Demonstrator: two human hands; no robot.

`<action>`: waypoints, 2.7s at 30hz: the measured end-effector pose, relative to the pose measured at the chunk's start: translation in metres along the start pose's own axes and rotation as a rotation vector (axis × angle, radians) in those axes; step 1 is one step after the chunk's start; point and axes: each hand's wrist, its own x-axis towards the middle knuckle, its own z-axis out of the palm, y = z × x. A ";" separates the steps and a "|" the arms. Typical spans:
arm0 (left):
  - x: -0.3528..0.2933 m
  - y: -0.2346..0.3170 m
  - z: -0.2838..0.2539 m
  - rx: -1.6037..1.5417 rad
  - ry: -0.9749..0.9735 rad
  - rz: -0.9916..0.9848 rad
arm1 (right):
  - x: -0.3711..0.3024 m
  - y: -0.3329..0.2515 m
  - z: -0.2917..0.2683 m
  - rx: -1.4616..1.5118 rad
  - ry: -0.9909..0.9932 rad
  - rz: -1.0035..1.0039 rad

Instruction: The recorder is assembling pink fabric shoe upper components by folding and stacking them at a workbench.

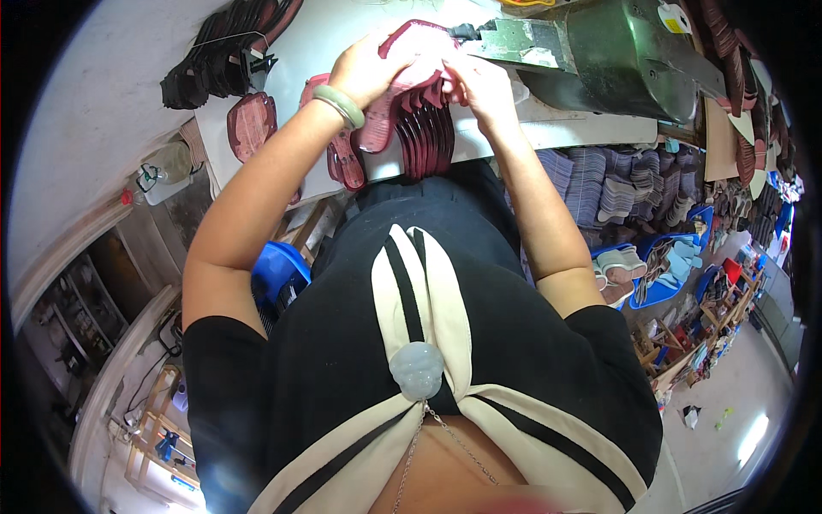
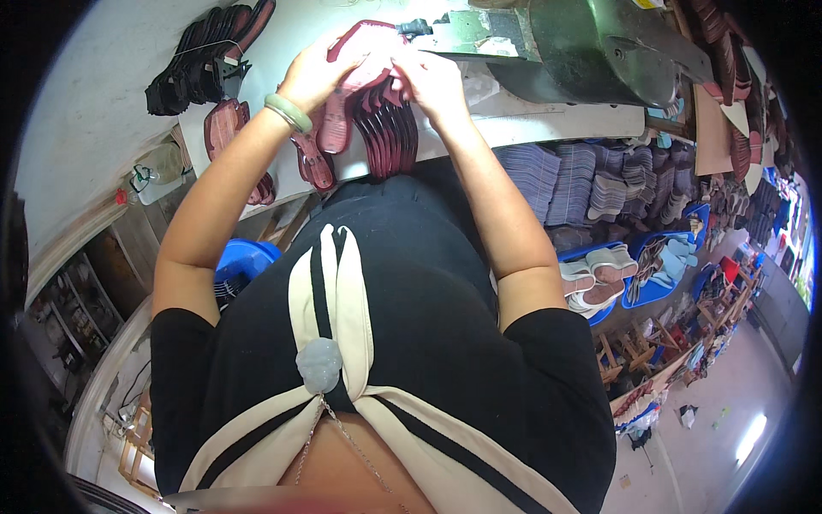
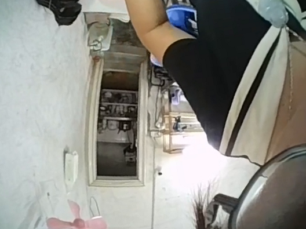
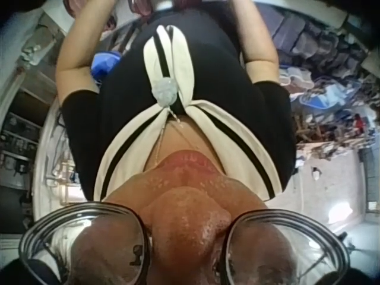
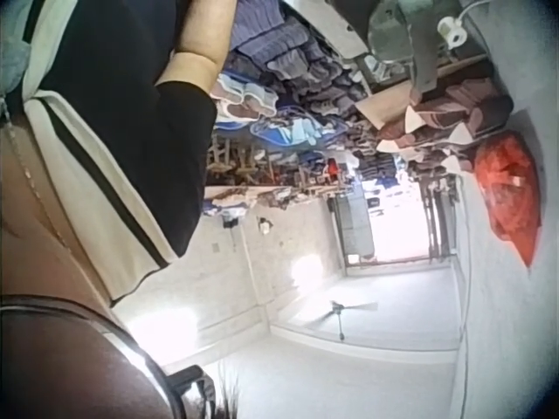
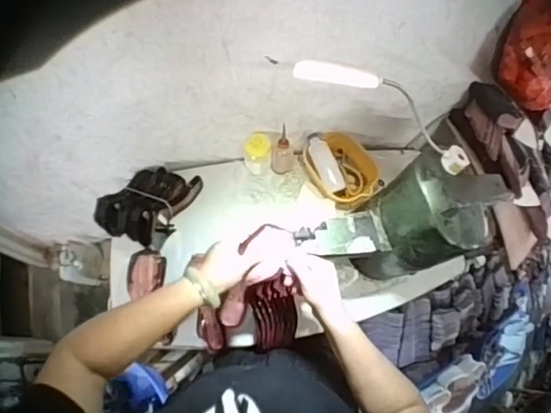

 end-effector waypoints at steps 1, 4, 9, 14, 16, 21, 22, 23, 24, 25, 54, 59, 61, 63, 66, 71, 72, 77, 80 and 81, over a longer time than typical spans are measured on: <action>0.001 -0.002 0.002 -0.008 -0.063 -0.007 | -0.004 0.001 0.000 -0.016 0.016 -0.006; -0.009 0.010 0.015 0.086 0.098 -0.027 | -0.021 0.016 0.004 -0.188 -0.033 -0.172; -0.004 0.019 0.030 0.120 0.182 -0.253 | -0.023 0.042 0.004 -0.424 -0.068 -0.152; 0.004 0.027 0.032 0.186 0.276 -0.276 | -0.017 0.048 -0.004 -0.134 -0.011 -0.025; 0.005 0.028 0.031 0.191 0.293 -0.272 | -0.020 0.038 -0.002 -0.128 -0.018 -0.010; 0.005 0.014 0.027 0.129 0.338 -0.236 | -0.024 0.027 0.006 -0.144 0.008 -0.009; 0.000 0.007 0.025 0.092 0.349 -0.229 | -0.025 0.026 0.012 -0.167 -0.008 -0.009; -0.007 0.000 0.022 0.099 0.364 -0.239 | -0.029 0.022 0.014 -0.243 -0.081 -0.005; -0.016 -0.002 0.017 -0.021 0.356 -0.228 | -0.032 0.023 0.021 -0.242 -0.140 0.019; -0.027 -0.008 0.008 -0.134 0.358 -0.218 | -0.034 0.020 0.029 -0.330 -0.230 0.016; -0.189 -0.093 0.001 -0.217 0.377 -0.466 | -0.028 0.133 0.120 0.241 -0.150 0.380; -0.191 -0.107 0.022 -0.322 0.400 -0.450 | -0.031 0.125 0.128 0.151 -0.044 0.337; -0.192 -0.113 0.019 -0.424 0.399 -0.519 | -0.031 0.132 0.130 0.147 0.015 0.273; -0.188 -0.116 0.019 -0.511 0.522 -0.524 | -0.040 0.136 0.135 -0.259 -0.031 0.059; -0.190 -0.113 0.011 -0.481 0.432 -0.594 | -0.063 0.131 0.137 -1.008 -0.169 -0.110; -0.192 -0.134 0.017 -0.497 0.359 -0.577 | -0.049 0.132 0.145 -1.047 -0.184 -0.122; -0.190 -0.133 0.019 -0.333 0.386 -0.527 | -0.042 0.132 0.144 -1.043 -0.173 -0.120; -0.183 -0.133 0.031 0.186 0.540 -0.356 | -0.026 0.125 0.130 -0.872 -0.310 -0.033; -0.182 -0.123 0.022 0.109 0.462 -0.422 | -0.030 0.096 0.125 -0.745 -0.448 0.137; -0.180 -0.113 0.014 0.110 0.465 -0.414 | -0.038 0.089 0.122 -0.767 -0.327 0.004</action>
